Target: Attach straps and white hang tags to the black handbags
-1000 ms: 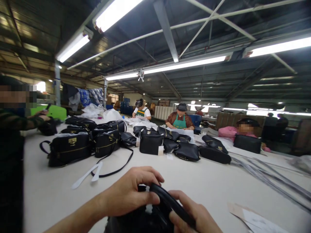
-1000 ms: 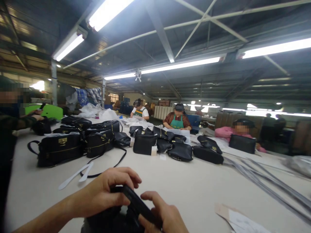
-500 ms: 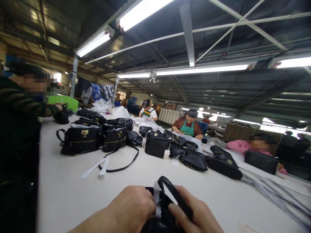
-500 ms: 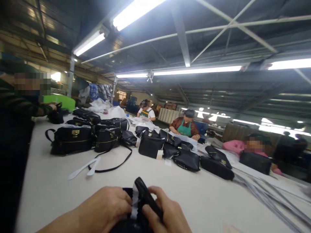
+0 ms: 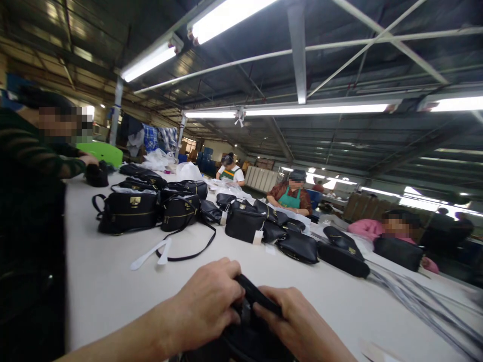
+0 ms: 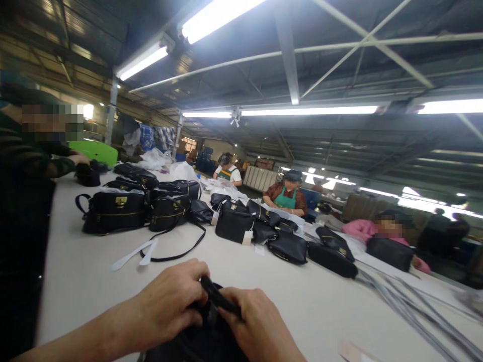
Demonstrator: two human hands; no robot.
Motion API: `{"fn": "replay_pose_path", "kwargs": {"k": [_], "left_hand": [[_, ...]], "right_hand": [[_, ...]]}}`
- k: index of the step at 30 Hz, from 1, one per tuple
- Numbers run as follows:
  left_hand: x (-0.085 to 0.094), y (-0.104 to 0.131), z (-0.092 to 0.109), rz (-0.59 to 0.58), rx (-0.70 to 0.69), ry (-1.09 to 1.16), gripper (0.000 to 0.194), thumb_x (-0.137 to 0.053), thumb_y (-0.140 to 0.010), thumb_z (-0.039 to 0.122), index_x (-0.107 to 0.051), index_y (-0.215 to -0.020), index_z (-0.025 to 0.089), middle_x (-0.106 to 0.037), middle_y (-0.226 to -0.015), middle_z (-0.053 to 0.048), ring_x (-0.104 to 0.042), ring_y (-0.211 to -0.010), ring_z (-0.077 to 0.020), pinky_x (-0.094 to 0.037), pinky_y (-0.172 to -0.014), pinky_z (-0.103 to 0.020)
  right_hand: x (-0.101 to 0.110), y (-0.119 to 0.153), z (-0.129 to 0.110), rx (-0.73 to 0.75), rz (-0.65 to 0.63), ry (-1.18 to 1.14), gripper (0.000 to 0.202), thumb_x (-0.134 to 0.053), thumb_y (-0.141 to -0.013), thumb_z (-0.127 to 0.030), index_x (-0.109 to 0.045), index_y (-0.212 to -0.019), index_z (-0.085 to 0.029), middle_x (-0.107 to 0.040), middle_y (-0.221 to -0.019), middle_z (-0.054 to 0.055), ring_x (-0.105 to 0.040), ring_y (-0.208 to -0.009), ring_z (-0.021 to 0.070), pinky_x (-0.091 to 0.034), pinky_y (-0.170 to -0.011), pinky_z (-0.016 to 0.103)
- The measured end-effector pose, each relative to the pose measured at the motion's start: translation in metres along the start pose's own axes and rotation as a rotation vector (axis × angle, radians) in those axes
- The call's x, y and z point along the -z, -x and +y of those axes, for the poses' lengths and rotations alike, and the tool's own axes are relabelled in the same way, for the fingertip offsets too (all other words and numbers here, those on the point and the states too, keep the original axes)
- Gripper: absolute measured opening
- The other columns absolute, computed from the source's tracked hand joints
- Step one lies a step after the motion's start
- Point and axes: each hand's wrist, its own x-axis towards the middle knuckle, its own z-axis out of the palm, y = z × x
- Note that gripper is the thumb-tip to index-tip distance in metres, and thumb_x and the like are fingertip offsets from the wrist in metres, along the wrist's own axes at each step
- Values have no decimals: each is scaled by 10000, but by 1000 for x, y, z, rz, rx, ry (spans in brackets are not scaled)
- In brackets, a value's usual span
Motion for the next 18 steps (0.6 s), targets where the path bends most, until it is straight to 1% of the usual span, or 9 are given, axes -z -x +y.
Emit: {"fn": "replay_pose_path", "kwargs": {"k": [2, 4, 6, 8, 11, 12, 14, 16, 18], "left_hand": [[-1, 0, -3, 59, 36, 121, 160, -799, -701, 202, -658, -773, 180, -632, -1054, -52, -595, -940, -226, -488, -785, -305], [-1, -3, -7, 68, 15, 248, 175, -794, -709, 169, -672, -834, 184, -641, -1098, -48, -592, -1001, -223, -475, -856, -305], [0, -6, -8, 40, -33, 322, 170, -743, -764, 137, -695, -916, 199, -674, -1056, -38, -604, -1001, -212, -457, -892, -305], [2, -7, -7, 7, -68, 322, 186, -674, -819, 123, -702, -979, 212, -698, -974, -29, -618, -953, -206, -450, -883, -310], [2, -6, -6, -6, -44, 315, 154, -588, -879, 166, -708, -965, 206, -706, -959, -39, -621, -946, -213, -447, -892, -325], [1, -5, -7, -1, -13, 342, 163, -567, -893, 189, -707, -975, 206, -708, -970, -40, -623, -953, -211, -451, -894, -325], [-4, -3, -8, 44, 60, 416, 186, -557, -897, 228, -699, -1016, 211, -711, -1009, -39, -630, -971, -208, -462, -897, -321], [-12, -2, -9, 123, 111, 457, 211, -572, -878, 248, -688, -1051, 212, -714, -1025, -40, -637, -972, -210, -475, -889, -320], [-21, -1, -10, 205, 119, 458, 229, -566, -867, 253, -685, -1057, 208, -717, -1004, -48, -646, -949, -214, -489, -868, -321]], "right_hand": [[2, -2, -1, -29, -12, 27, 248, -500, -870, -207, -746, -882, -233, -762, -821, 21, -685, -744, 222, -436, -605, 262], [3, -6, -2, -41, -25, 69, 240, -501, -873, -210, -740, -870, -224, -761, -811, 31, -676, -728, 219, -420, -601, 264], [4, -10, -3, -54, -15, 132, 232, -511, -875, -211, -741, -848, -222, -759, -792, 39, -667, -714, 216, -397, -602, 270], [4, -15, -4, -86, 8, 203, 219, -532, -868, -205, -744, -814, -218, -758, -779, 51, -658, -710, 213, -371, -606, 280], [7, -18, -4, -104, 19, 230, 194, -562, -845, -204, -736, -761, -202, -738, -744, 56, -626, -689, 199, -350, -602, 283], [9, -17, -3, -98, 10, 187, 176, -572, -833, -208, -729, -755, -194, -724, -730, 48, -612, -677, 189, -352, -596, 276], [12, -16, -1, -109, -10, 2, 139, -585, -812, -217, -718, -809, -177, -685, -696, 20, -585, -646, 163, -366, -573, 252], [15, -14, 1, -127, -12, -261, 189, -590, -796, -212, -706, -939, -166, -651, -694, -10, -566, -631, 136, -381, -558, 226], [20, -12, 2, -91, -9, -487, 266, -605, -777, -195, -684, -1028, -161, -648, -738, -22, -571, -662, 126, -409, -585, 218]]}}
